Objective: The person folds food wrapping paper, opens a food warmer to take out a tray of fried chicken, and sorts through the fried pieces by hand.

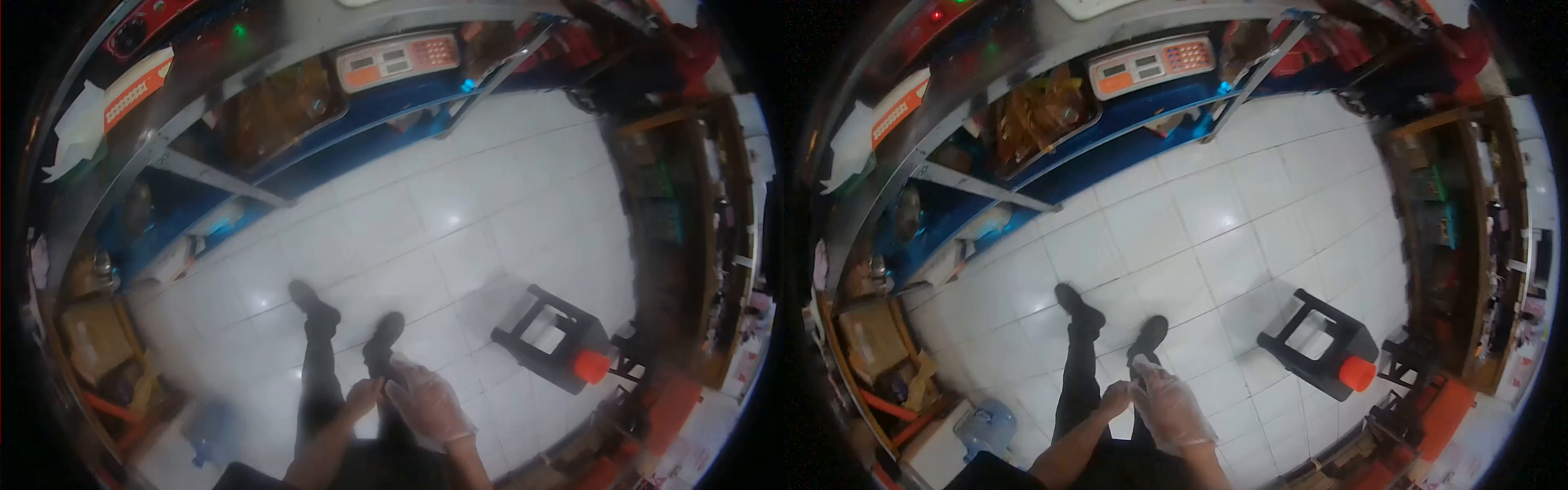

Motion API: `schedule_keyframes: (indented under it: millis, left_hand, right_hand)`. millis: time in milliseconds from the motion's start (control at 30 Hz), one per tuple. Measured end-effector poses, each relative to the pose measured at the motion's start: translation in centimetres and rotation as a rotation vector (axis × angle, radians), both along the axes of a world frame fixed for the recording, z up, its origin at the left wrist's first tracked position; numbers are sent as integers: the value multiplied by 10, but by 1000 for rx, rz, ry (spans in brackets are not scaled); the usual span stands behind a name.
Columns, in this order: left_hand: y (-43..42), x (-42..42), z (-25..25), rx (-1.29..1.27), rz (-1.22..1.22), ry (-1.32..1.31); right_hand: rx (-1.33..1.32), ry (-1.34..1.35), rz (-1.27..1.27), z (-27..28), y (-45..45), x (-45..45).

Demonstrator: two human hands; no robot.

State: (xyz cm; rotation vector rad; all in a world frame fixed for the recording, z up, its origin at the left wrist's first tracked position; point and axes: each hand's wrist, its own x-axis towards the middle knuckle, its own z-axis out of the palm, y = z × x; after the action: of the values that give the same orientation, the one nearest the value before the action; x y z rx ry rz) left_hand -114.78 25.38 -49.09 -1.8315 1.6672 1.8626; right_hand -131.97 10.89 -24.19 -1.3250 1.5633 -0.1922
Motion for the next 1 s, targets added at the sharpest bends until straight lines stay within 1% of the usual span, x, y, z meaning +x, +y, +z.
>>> schedule_keyframes:
  millis: [33, 100, 167, 233, 267, 333, 367, 400, 467, 500, 567, 600, 633, 700, 767, 833, 867, 900, 967, 1000]
  left_hand:
    - [3, -8, -6, -117, -75, 63]
    - [-20, -21, 6, -49, -11, 48]
    - [-55, -23, 12, 122, 81, 54]
    - [-40, 5, -71, -544, -96, 114]
    - [-59, 12, -63, -375, -87, 33]
    - [-103, 22, -46, -181, -6, -91]
    - [-114, 28, -41, -158, 63, -128]
    - [-122, 31, -32, -155, 74, -167]
    - [-120, 56, -31, -238, -115, -322]
    - [-115, 66, -30, -245, -117, -341]
    - [-97, 79, -25, -152, -251, -389]
    - [-88, 81, -24, -72, -264, -409]
    - [-75, 81, -22, -68, -269, -424]
    - [-58, 74, -13, -214, -675, -585]
    - [-53, 58, -1, 118, -284, -501]
    - [-22, 69, -21, -295, -582, -573]
    - [-17, 68, -23, -347, -585, -551]
    - [-13, 70, -25, -343, -586, -563]
    - [-16, 72, -29, -319, -404, -491]
    - [-17, 74, -29, -385, -431, -499]
  right_hand:
    - [-9, 7, -34, -2, 3, -5]
    - [-2, -19, -58, -11, 11, -15]
    - [-12, -34, -174, -20, 19, -25]
    - [-8, -69, -229, -26, 29, -36]
    - [-8, -72, -276, -31, 35, -42]
    - [-22, -80, -363, -45, 51, -55]
    - [-13, -93, -373, -50, 60, -63]
    - [-5, -62, -398, -54, 69, -71]
    - [-41, -7, -446, -60, 88, -83]
    - [-45, -27, -447, -64, 99, -89]
    - [4, -35, -574, -75, 117, -100]
    - [61, 1, -603, -75, 124, -104]
    - [69, -13, -606, -78, 131, -109]
    - [97, -1, -664, -80, 143, -119]
    - [98, -9, -709, -82, 151, -122]
    - [103, -11, -761, -86, 156, -125]
    - [123, -28, -772, -87, 157, -126]
    - [127, -39, -770, -87, 158, -126]
    - [98, -27, -746, -89, 154, -125]
    - [93, -32, -743, -91, 154, -124]
